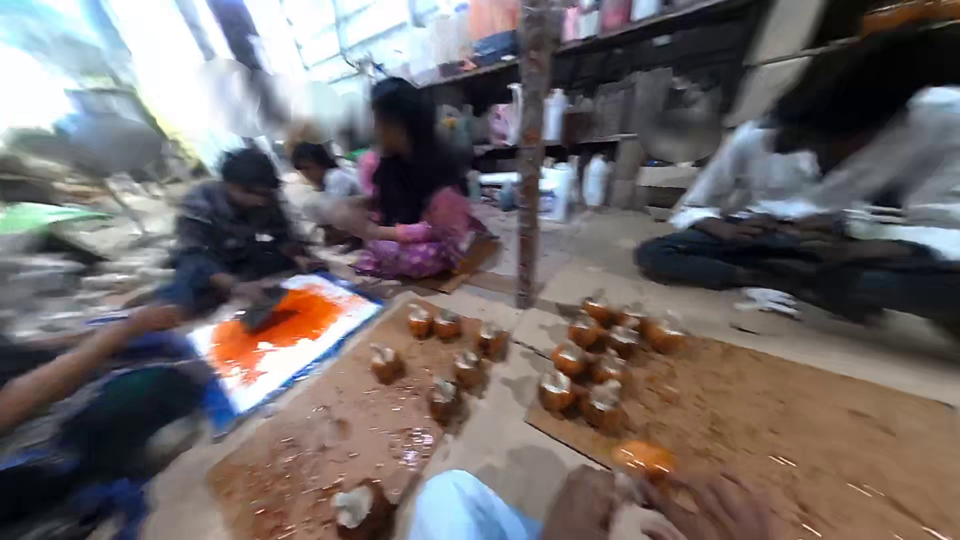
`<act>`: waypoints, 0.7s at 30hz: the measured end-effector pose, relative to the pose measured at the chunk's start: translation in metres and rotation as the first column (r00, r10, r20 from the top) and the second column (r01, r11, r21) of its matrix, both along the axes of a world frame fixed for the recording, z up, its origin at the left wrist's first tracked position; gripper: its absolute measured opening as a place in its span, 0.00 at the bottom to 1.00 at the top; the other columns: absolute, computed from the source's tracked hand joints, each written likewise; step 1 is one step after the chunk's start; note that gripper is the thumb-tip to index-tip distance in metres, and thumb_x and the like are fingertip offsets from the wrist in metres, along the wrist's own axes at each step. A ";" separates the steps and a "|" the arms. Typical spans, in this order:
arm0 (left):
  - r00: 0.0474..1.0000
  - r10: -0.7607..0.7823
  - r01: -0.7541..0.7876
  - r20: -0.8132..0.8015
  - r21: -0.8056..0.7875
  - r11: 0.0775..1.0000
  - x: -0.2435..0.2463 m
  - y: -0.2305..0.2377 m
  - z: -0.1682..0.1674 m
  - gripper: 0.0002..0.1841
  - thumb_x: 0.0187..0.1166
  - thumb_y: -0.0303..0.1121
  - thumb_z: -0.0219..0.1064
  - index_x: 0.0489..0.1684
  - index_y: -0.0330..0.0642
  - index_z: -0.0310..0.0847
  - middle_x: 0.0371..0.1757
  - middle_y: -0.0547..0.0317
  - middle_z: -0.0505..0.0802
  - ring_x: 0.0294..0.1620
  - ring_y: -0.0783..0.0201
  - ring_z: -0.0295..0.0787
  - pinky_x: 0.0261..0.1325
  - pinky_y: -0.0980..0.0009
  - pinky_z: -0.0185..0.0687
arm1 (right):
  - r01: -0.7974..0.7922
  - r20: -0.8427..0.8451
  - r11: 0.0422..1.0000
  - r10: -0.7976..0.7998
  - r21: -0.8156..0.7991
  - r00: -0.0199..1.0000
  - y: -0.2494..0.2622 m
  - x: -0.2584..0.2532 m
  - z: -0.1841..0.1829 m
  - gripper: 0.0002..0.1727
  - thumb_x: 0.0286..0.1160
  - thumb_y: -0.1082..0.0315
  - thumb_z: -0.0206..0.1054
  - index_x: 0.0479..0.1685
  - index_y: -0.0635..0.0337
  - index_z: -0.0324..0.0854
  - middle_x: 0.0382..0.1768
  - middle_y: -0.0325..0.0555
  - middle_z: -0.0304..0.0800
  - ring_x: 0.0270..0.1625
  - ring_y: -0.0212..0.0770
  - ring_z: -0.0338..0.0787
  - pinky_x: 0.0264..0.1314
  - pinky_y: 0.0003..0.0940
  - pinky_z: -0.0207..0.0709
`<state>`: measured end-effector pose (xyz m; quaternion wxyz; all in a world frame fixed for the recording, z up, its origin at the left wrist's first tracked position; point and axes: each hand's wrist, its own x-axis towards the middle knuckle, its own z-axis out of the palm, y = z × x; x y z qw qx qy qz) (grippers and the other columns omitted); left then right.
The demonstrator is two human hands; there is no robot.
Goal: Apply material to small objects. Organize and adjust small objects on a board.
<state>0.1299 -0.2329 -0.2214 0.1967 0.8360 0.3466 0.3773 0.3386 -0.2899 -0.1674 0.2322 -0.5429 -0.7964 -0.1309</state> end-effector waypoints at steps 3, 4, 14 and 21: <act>0.999 0.033 -0.033 0.000 0.012 0.999 0.001 0.001 0.008 0.13 0.80 0.31 0.68 0.54 0.30 0.89 0.49 0.42 0.95 0.55 0.47 0.94 0.63 0.54 0.89 | 0.088 -0.026 0.944 -0.084 0.319 0.996 0.012 0.006 -0.021 0.26 0.82 0.28 0.45 0.69 0.15 0.80 0.54 0.37 0.89 0.58 0.43 0.87 0.75 0.58 0.67; 0.999 0.040 -0.040 0.008 0.033 0.999 0.002 0.001 0.008 0.14 0.80 0.33 0.68 0.53 0.30 0.89 0.47 0.42 0.94 0.52 0.47 0.94 0.60 0.54 0.90 | 0.115 -0.036 0.930 -0.109 0.350 0.993 0.014 0.007 -0.021 0.26 0.82 0.28 0.42 0.71 0.12 0.77 0.53 0.36 0.88 0.57 0.42 0.87 0.75 0.57 0.66; 0.993 0.033 -0.058 0.110 0.228 0.972 0.001 0.011 -0.012 0.18 0.84 0.42 0.65 0.47 0.32 0.88 0.36 0.49 0.92 0.40 0.57 0.91 0.51 0.68 0.89 | 0.334 -0.561 0.917 -0.399 -0.219 0.725 0.017 0.009 -0.018 0.44 0.79 0.24 0.34 0.49 0.42 0.93 0.49 0.45 0.89 0.57 0.48 0.86 0.64 0.62 0.70; 0.976 0.099 -0.124 0.193 0.123 0.985 -0.001 0.014 -0.009 0.19 0.86 0.42 0.62 0.47 0.32 0.89 0.38 0.49 0.93 0.39 0.64 0.92 0.48 0.73 0.89 | 0.183 -0.372 0.952 -0.082 0.245 0.925 0.007 0.009 -0.010 0.37 0.83 0.26 0.29 0.72 0.20 0.81 0.50 0.41 0.86 0.58 0.42 0.83 0.71 0.51 0.69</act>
